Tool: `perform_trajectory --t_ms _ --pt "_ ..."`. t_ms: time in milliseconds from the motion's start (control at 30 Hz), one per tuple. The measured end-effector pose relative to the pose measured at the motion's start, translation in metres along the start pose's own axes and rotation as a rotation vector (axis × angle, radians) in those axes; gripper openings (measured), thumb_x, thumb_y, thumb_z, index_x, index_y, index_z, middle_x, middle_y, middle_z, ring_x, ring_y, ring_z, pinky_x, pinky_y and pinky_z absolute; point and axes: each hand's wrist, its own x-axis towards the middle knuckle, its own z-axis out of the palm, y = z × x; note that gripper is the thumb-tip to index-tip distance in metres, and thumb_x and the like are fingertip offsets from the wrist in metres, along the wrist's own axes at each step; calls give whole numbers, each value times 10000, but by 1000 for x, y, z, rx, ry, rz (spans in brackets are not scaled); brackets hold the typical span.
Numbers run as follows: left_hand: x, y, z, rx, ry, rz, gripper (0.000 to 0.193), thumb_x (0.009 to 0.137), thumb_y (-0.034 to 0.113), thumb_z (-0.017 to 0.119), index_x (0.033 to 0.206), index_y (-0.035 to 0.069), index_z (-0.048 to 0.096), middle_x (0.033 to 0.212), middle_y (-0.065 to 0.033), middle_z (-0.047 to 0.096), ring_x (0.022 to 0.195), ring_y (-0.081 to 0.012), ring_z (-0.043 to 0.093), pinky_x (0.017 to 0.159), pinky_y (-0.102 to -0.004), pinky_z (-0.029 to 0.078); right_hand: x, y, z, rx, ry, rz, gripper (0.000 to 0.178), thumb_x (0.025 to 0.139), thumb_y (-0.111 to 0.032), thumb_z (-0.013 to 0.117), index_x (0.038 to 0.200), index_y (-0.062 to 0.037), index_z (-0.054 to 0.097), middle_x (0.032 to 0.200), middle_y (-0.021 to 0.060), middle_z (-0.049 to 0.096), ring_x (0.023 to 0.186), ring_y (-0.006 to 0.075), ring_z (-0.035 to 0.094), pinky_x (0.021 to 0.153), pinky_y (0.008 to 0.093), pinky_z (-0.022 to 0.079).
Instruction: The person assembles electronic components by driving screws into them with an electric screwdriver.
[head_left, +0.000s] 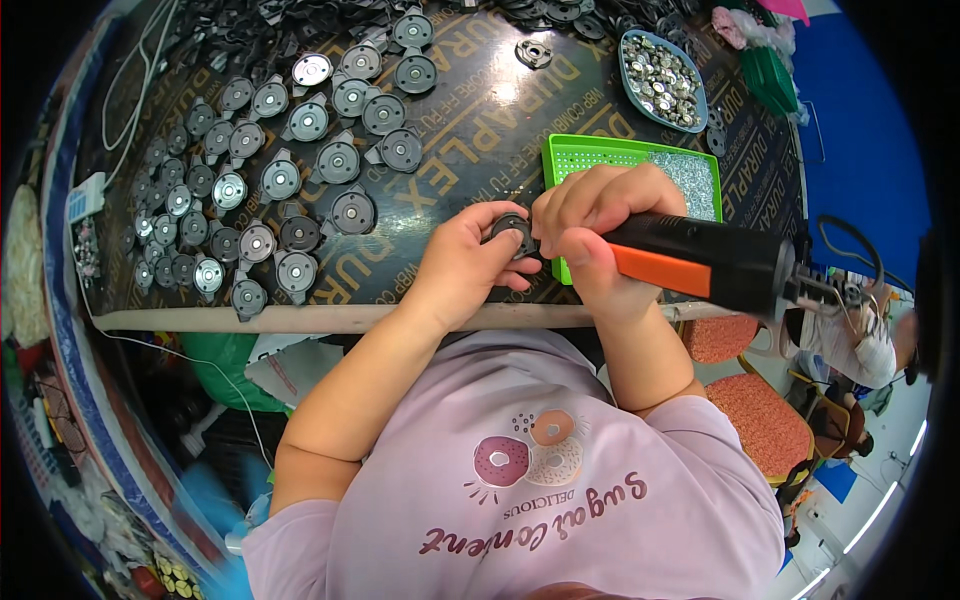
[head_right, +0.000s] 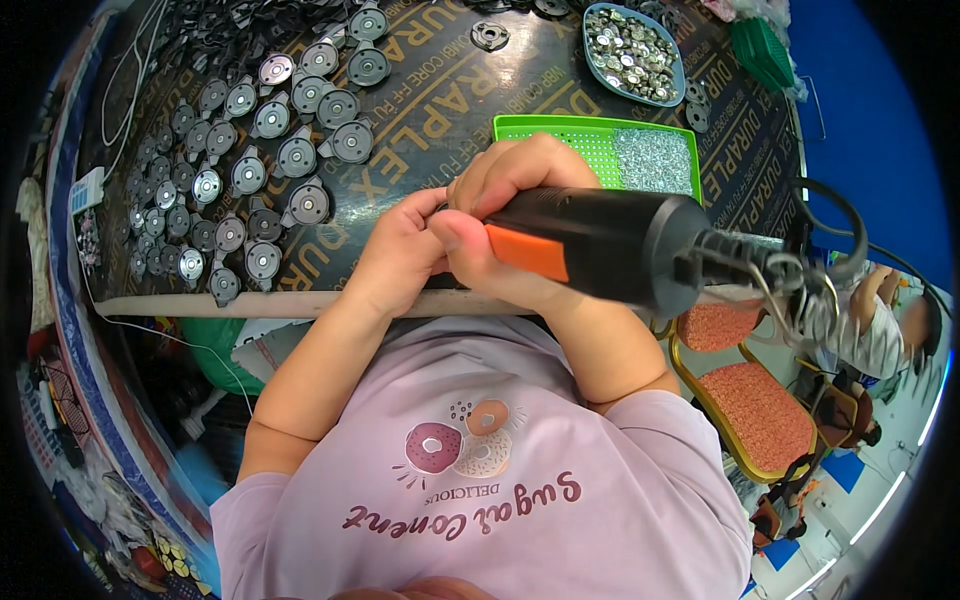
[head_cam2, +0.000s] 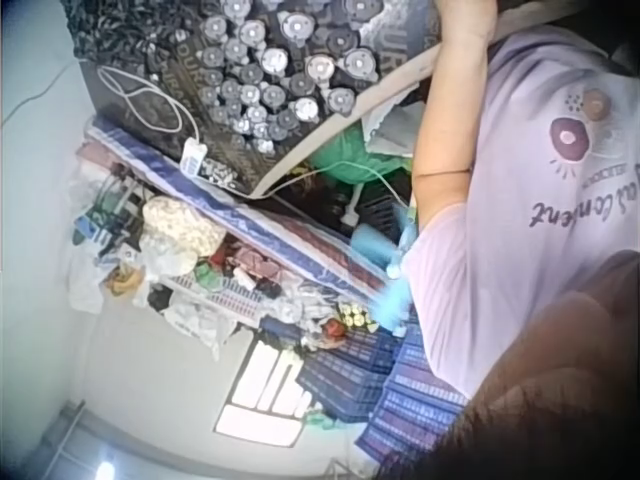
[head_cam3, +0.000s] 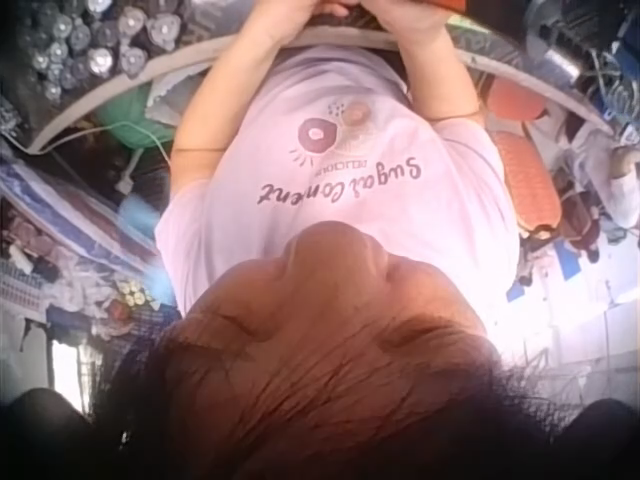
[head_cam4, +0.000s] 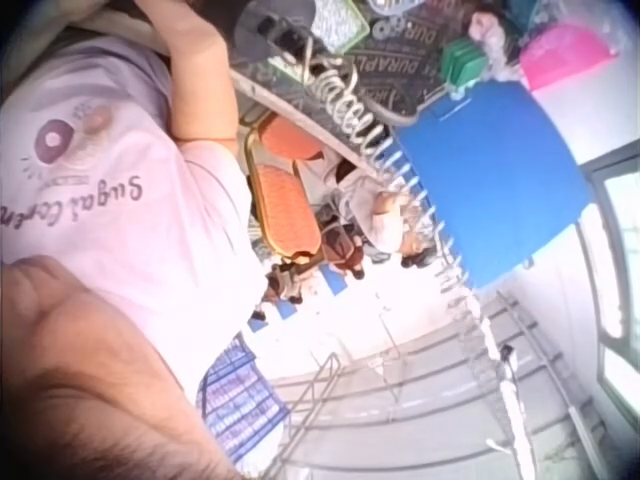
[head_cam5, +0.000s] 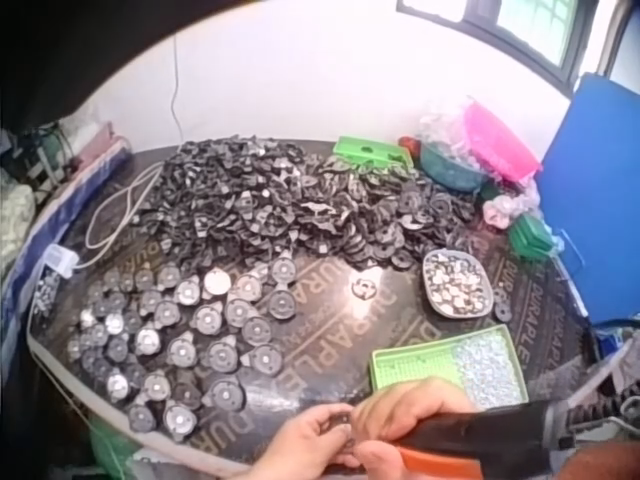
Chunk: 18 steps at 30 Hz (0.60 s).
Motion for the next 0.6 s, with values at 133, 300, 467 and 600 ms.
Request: perform_trajectory --t_ms 133,300,467,600 --pt "1 1 -1 23 -7 -19 274 935 68 505 1195 -19 508 976 -95 633 795 -168 674 614 -255 570 -2 3 0 17 29 -2 247 837 -19 655 857 -79 415 662 64 514 533 166 521 558 343 488" --pt "2 -4 -3 -2 -30 15 266 937 63 500 1191 -16 513 971 -92 633 792 -163 672 615 -253 568 -4 1 3 -27 41 5 262 826 5 658 867 -74 411 678 71 516 540 169 524 559 348 489" --pt "1 -2 2 15 -29 17 255 939 59 496 1182 -14 513 962 -88 632 788 -158 670 608 -247 562 -7 3 4 -29 121 -11 276 813 -4 684 869 -68 421 695 76 519 553 173 528 571 356 490" --pt "0 -3 5 157 23 94 226 934 66 509 1147 -12 516 950 -88 631 764 -151 665 580 -242 540 -3 -6 -4 62 -7 10 372 767 -152 791 885 -67 449 686 72 527 569 178 540 578 353 491"
